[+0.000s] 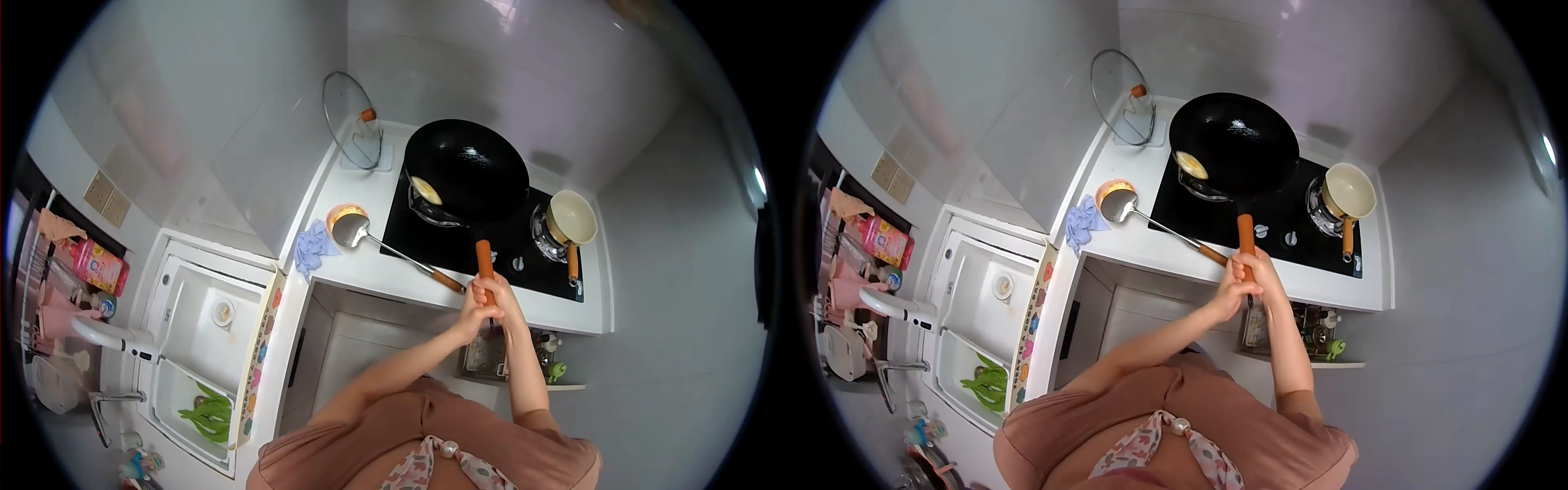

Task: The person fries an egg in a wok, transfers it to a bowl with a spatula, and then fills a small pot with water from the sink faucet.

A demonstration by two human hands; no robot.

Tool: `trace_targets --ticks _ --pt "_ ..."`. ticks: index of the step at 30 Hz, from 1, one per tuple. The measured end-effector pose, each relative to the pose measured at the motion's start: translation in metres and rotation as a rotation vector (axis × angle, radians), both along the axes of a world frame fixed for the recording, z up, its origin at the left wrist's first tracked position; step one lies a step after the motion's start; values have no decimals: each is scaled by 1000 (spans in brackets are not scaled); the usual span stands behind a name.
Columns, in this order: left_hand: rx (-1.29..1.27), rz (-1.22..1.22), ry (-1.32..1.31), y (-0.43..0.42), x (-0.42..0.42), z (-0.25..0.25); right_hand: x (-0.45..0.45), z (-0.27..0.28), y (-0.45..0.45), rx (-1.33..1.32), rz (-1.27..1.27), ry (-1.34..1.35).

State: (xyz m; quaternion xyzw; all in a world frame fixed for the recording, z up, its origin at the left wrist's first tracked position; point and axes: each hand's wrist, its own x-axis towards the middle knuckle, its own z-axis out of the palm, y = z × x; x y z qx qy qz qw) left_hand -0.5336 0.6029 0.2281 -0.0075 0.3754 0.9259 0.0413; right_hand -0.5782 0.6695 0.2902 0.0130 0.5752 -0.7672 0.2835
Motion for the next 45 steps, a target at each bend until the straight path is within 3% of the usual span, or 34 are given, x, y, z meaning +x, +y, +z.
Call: trace_targets --ticks 6,11,17,23,28,38,39,45 --pt "54 86 -27 -32 -38 -3 -44 -20 -33 -94 19 -44" --pt "15 127 -32 -44 -8 4 -20 -28 -43 -97 59 -53" --pt "1 57 -4 -18 27 -6 25 -14 -17 -82 33 -78" --pt "79 -31 -55 -23 -2 7 -10 -24 -14 -5 1 14" --pt "24 60 -52 -46 -36 3 -42 -26 -43 -93 -9 1" --pt "-60 47 -12 -23 16 -17 15 -15 -20 -63 42 -34" --pt "-34 51 4 -20 24 1 20 -14 -15 -66 31 -56" --pt "52 4 -72 -24 1 -2 -4 -21 -18 -94 -32 -66"
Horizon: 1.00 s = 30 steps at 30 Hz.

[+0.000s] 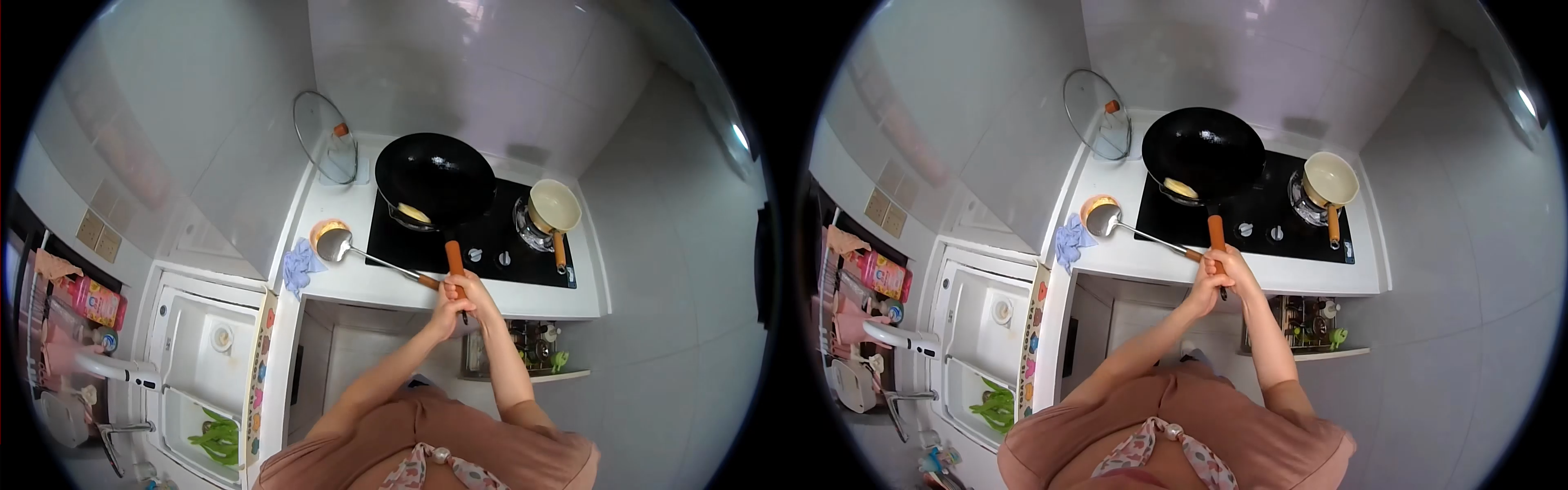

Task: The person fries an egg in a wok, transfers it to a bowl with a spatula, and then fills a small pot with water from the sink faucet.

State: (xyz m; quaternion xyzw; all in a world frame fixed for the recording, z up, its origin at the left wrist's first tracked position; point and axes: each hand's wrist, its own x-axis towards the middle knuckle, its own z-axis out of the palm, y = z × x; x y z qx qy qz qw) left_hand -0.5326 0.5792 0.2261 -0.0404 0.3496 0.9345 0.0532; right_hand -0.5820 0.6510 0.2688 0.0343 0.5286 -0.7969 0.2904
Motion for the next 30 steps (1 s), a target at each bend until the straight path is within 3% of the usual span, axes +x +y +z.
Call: trace_targets --ticks 11,15,24,30 --pt "-75 3 72 -9 10 -2 12 5 -7 -17 50 15" --pt "-64 -17 64 2 25 20 27 17 6 24 14 15" --pt "-70 15 75 -20 -24 6 -20 5 -18 -50 2 51" --pt "-75 53 40 -22 -3 16 -8 5 -20 12 70 55"
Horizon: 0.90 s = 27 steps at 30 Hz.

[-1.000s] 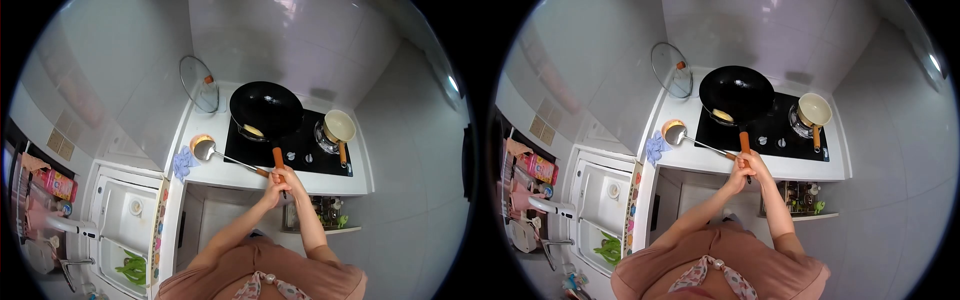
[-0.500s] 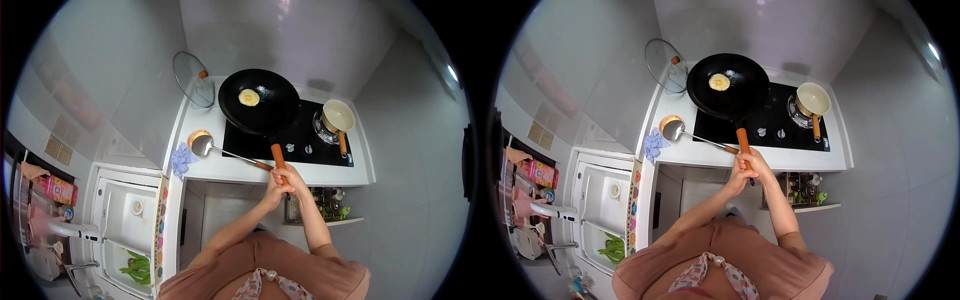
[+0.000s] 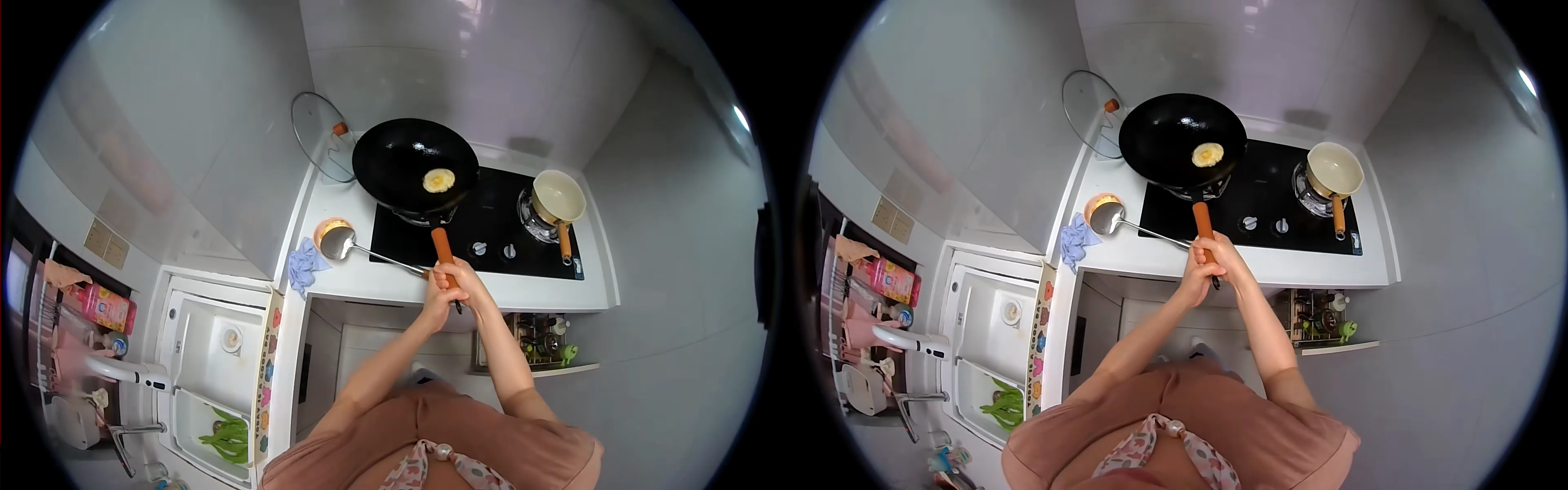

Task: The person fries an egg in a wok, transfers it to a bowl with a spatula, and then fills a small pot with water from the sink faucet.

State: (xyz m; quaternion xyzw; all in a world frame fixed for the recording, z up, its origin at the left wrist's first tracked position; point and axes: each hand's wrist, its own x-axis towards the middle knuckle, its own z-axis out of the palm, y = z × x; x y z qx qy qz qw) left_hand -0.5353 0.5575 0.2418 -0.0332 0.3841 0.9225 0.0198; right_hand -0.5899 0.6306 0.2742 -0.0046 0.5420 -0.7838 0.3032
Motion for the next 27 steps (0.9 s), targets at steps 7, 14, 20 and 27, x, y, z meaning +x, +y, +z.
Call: trace_targets --ticks 7,14,20,27 --pt "7 -26 -4 26 39 7 42 15 26 32 10 -40" --pt "16 -51 10 31 27 -6 36 15 30 -1 -63 -46" --pt "46 -10 11 5 1 0 6 7 3 -24 -57 -20" --pt "15 18 19 -2 17 4 19 8 -4 -16 11 -30"
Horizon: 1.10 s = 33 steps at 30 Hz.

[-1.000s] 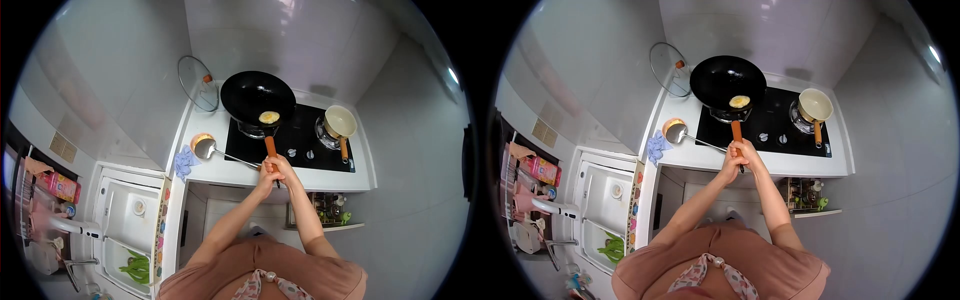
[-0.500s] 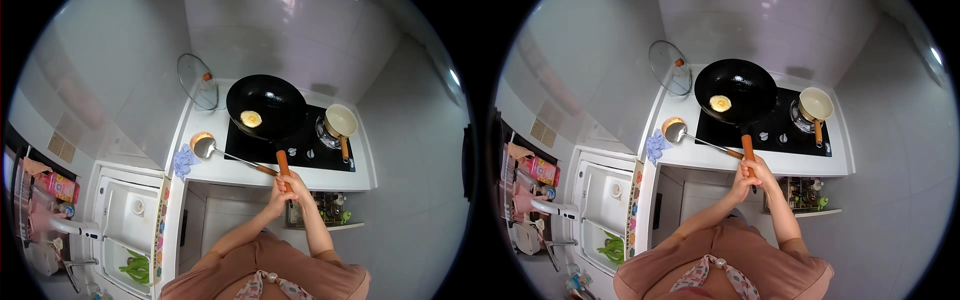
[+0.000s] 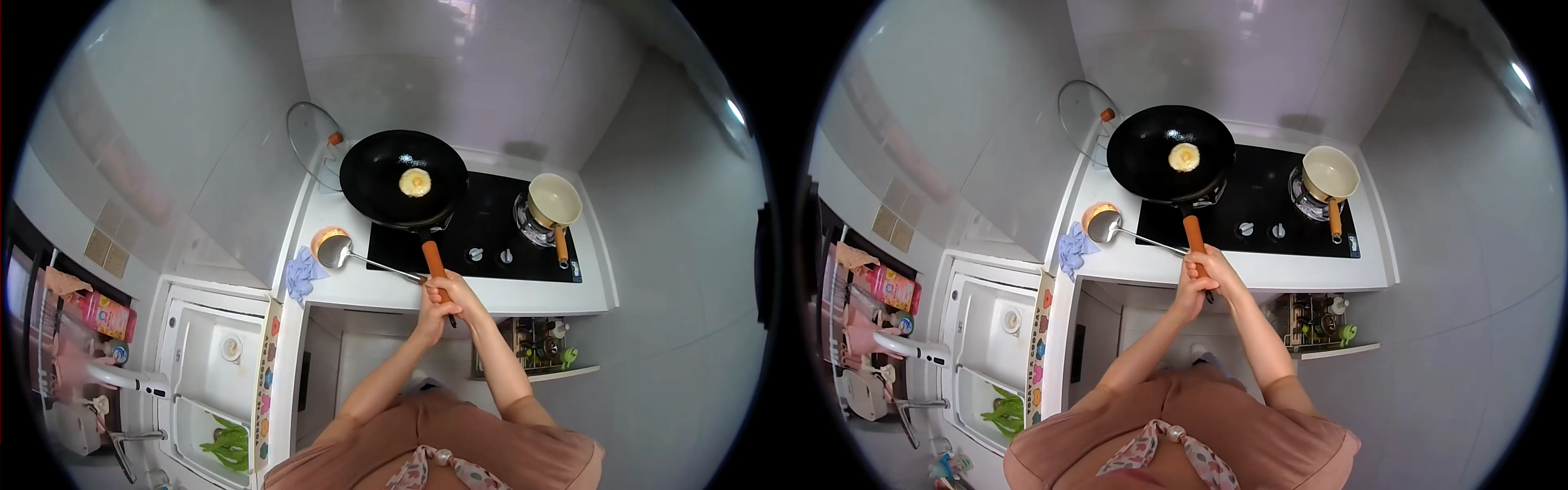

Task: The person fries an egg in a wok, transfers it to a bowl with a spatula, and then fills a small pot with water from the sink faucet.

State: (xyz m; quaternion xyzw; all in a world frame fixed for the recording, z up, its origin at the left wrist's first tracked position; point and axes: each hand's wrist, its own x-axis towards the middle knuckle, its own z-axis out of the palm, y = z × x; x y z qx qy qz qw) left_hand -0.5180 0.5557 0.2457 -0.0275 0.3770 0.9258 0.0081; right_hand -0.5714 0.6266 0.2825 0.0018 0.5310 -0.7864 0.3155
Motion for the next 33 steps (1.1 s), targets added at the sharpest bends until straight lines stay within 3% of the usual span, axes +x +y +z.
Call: trace_targets --ticks 12,26,33 --pt "-22 -20 31 12 2 -3 8 10 14 -37 -42 25" --pt "-21 47 10 1 10 6 1 0 -1 18 106 48" --pt "-91 -27 37 23 28 -14 32 -1 27 -2 4 12"
